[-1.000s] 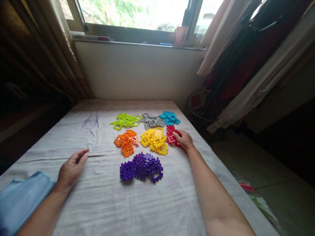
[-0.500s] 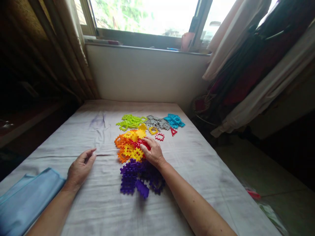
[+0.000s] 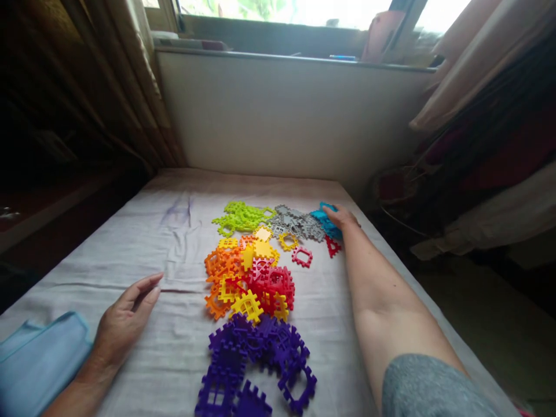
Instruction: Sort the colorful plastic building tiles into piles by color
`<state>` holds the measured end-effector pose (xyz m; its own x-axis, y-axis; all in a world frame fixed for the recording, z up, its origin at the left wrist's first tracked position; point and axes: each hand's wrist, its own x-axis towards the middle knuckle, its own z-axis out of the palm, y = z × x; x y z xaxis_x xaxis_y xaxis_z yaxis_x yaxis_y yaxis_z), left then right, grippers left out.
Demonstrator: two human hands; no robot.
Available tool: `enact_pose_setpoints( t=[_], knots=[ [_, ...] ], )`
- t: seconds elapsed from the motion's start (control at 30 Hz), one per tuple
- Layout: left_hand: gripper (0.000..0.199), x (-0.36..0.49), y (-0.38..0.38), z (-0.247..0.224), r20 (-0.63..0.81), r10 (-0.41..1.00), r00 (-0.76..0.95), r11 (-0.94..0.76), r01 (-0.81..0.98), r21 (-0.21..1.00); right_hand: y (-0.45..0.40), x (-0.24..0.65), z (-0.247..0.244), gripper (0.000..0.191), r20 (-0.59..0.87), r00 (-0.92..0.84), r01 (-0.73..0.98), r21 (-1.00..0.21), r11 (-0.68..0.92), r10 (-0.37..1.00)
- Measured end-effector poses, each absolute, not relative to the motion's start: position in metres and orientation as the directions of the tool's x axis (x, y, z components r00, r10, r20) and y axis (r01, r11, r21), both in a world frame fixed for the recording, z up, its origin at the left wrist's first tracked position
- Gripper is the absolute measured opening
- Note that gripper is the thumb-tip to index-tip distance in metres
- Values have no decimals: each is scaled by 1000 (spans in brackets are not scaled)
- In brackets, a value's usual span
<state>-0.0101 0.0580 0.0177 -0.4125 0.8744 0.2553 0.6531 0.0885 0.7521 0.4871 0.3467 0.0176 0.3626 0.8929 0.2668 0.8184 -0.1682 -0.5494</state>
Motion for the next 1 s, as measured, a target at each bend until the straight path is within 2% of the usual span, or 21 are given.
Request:
enact_pose_setpoints(
  t=[0.1,0.2,0.37,0.47,0.57,0.63,0.7,0.73,0.8,0.87,0.93,1.0],
  knots=[
    [42,-9,57,19,242,878,-412,92,642,761,341,476,10,48,172,417,787,-559,-260,892],
    [41,-8,58,19,236,875,-423,105,641,760,322,448,13,45,149,357,784,-584,-209,922],
    [45,-7,61,19,239,873,-426,99,634,767,274,371,21,36,211,82,817,-574,56,974],
    [45,-7,61,18,302,855,-423,40,633,773,242,322,30,40,152,-111,796,-577,180,982],
    [44,-9,62,15,357,832,-425,-13,628,778,225,286,49,50,100,-449,683,-603,412,888],
    [44,-10,62,12,375,825,-423,-33,626,779,232,271,65,54,102,-508,642,-617,455,855],
    [44,-10,62,10,385,823,-417,-49,624,780,255,263,79,54,106,-376,726,-584,363,921],
    [44,-10,61,9,388,823,-414,-55,622,781,270,261,84,55,95,-251,800,-540,261,963],
    [43,-10,61,7,393,826,-405,-69,619,783,302,260,87,62,30,40,890,-455,-22,999],
    [41,-10,61,7,401,826,-396,-84,617,783,327,259,82,71,-94,241,871,-417,-258,966],
    [40,-10,60,6,410,826,-388,-97,618,780,343,253,72,77,-184,305,847,-395,-355,934],
    [39,-10,60,5,415,825,-383,-104,619,778,347,240,64,78,-171,206,879,-401,-259,964]
  ],
)
